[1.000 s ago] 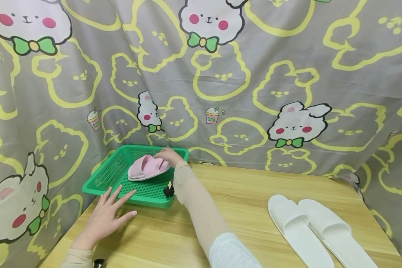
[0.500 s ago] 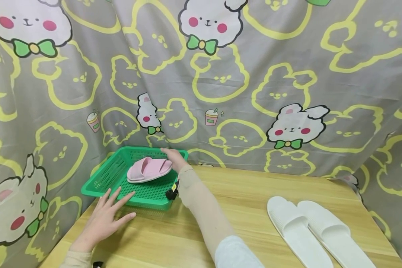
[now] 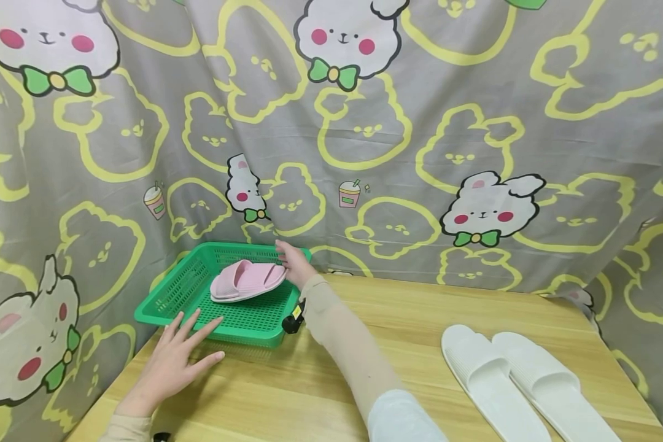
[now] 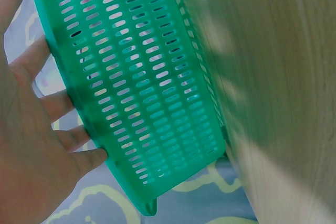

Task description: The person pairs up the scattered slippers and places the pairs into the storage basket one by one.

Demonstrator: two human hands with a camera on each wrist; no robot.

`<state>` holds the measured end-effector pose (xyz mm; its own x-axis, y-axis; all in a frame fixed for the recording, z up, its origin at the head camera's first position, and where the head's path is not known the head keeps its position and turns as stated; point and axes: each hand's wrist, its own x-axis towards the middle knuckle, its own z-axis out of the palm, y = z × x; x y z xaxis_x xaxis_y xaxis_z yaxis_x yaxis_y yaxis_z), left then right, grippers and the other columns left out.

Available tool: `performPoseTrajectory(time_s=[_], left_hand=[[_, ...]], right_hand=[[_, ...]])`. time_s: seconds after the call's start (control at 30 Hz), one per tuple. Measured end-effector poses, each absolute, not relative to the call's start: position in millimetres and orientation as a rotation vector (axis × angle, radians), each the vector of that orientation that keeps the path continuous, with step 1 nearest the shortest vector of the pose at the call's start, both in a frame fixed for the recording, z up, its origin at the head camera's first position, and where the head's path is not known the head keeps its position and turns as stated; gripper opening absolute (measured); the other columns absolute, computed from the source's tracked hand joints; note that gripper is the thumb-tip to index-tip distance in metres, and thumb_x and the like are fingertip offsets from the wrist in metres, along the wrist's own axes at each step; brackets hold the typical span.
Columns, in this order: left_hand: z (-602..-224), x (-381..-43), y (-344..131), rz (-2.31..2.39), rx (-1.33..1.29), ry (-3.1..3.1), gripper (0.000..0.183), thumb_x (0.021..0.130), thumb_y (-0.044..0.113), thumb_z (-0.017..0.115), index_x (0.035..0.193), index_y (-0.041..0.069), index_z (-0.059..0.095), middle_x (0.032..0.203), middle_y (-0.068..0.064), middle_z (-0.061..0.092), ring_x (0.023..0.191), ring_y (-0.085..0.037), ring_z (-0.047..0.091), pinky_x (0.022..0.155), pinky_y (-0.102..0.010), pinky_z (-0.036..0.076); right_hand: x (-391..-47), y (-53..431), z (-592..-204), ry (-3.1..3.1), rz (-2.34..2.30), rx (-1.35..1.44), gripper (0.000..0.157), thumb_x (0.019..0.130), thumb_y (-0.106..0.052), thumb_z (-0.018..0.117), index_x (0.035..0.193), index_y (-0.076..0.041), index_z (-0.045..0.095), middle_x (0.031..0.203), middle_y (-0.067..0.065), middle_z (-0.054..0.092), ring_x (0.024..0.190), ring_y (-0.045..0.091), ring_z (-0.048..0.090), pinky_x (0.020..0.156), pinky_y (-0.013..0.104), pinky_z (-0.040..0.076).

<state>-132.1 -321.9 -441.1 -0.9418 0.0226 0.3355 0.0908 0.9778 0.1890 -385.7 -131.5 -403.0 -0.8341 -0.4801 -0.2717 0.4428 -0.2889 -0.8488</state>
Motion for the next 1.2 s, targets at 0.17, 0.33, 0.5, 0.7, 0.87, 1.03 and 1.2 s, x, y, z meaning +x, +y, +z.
performPoseTrajectory(time_s=[0.17, 0.33, 0.5, 0.7, 0.87, 1.03, 1.2], left_hand=[[-442.5, -132.5, -322.5, -0.288, -0.082, -2.785, 0.069, 0.082, 0.063, 0.064, 0.144, 0.041, 0.044, 0.154, -0.022, 0.036, 0.142, -0.054, 0.022, 0.109, -0.073, 0.019], [-442.5, -133.3, -322.3, -0.289, -0.080, -2.782, 0.069, 0.082, 0.063, 0.065, 0.144, 0.040, 0.044, 0.154, -0.022, 0.035, 0.142, -0.054, 0.021, 0.109, -0.074, 0.019], [-441.5, -133.2, -321.7, -0.293, -0.080, -2.786, 0.069, 0.082, 0.063, 0.064, 0.145, 0.043, 0.042, 0.155, -0.022, 0.035, 0.142, -0.054, 0.021, 0.109, -0.074, 0.019], [-442.5, -133.2, -321.9, -0.301, -0.077, -2.785, 0.070, 0.082, 0.063, 0.065, 0.145, 0.043, 0.042, 0.155, -0.022, 0.034, 0.143, -0.054, 0.021, 0.109, -0.073, 0.019], [-442.2, -133.1, -321.7, -0.304, -0.075, -2.785, 0.070, 0.082, 0.063, 0.065, 0.145, 0.043, 0.042, 0.155, -0.022, 0.034, 0.143, -0.054, 0.021, 0.110, -0.073, 0.018], [-441.4, -132.7, -321.0, -0.303, -0.074, -2.788, 0.070, 0.082, 0.063, 0.065, 0.145, 0.039, 0.045, 0.155, -0.022, 0.034, 0.142, -0.054, 0.021, 0.109, -0.073, 0.018], [-442.1, -133.5, -321.2, -0.301, -0.076, -2.785, 0.070, 0.082, 0.063, 0.065, 0.145, 0.040, 0.044, 0.155, -0.022, 0.034, 0.142, -0.054, 0.021, 0.110, -0.073, 0.018]], right_hand=[[-385.3, -130.2, -404.2, 1.363, -2.167, -0.027, 0.061, 0.097, -0.038, 0.056, 0.144, -0.001, 0.043, 0.156, 0.018, 0.029, 0.151, 0.035, 0.015, 0.123, 0.048, 0.019], [-388.2, -129.2, -407.3, 1.355, -2.164, -0.069, 0.061, 0.097, -0.040, 0.056, 0.144, -0.003, 0.044, 0.158, 0.016, 0.027, 0.151, 0.033, 0.013, 0.123, 0.050, 0.017], [-389.9, -128.4, -408.4, 1.375, -2.149, -0.091, 0.060, 0.096, -0.039, 0.057, 0.143, -0.004, 0.045, 0.157, 0.014, 0.029, 0.152, 0.032, 0.012, 0.123, 0.050, 0.017], [-389.9, -129.8, -408.6, 1.396, -2.135, -0.106, 0.059, 0.096, -0.039, 0.058, 0.141, -0.004, 0.047, 0.157, 0.014, 0.029, 0.151, 0.032, 0.012, 0.123, 0.050, 0.016], [-392.2, -132.9, -410.3, 1.426, -2.124, -0.116, 0.060, 0.095, -0.039, 0.059, 0.142, -0.003, 0.047, 0.156, 0.015, 0.029, 0.151, 0.033, 0.011, 0.123, 0.050, 0.017], [-393.7, -133.6, -410.5, 1.439, -2.102, -0.119, 0.061, 0.095, -0.040, 0.059, 0.142, -0.003, 0.047, 0.156, 0.015, 0.029, 0.151, 0.034, 0.008, 0.123, 0.051, 0.016], [-393.0, -132.0, -409.1, 1.430, -2.092, -0.120, 0.060, 0.095, -0.040, 0.059, 0.142, -0.003, 0.047, 0.156, 0.014, 0.029, 0.152, 0.033, 0.007, 0.123, 0.053, 0.017]])
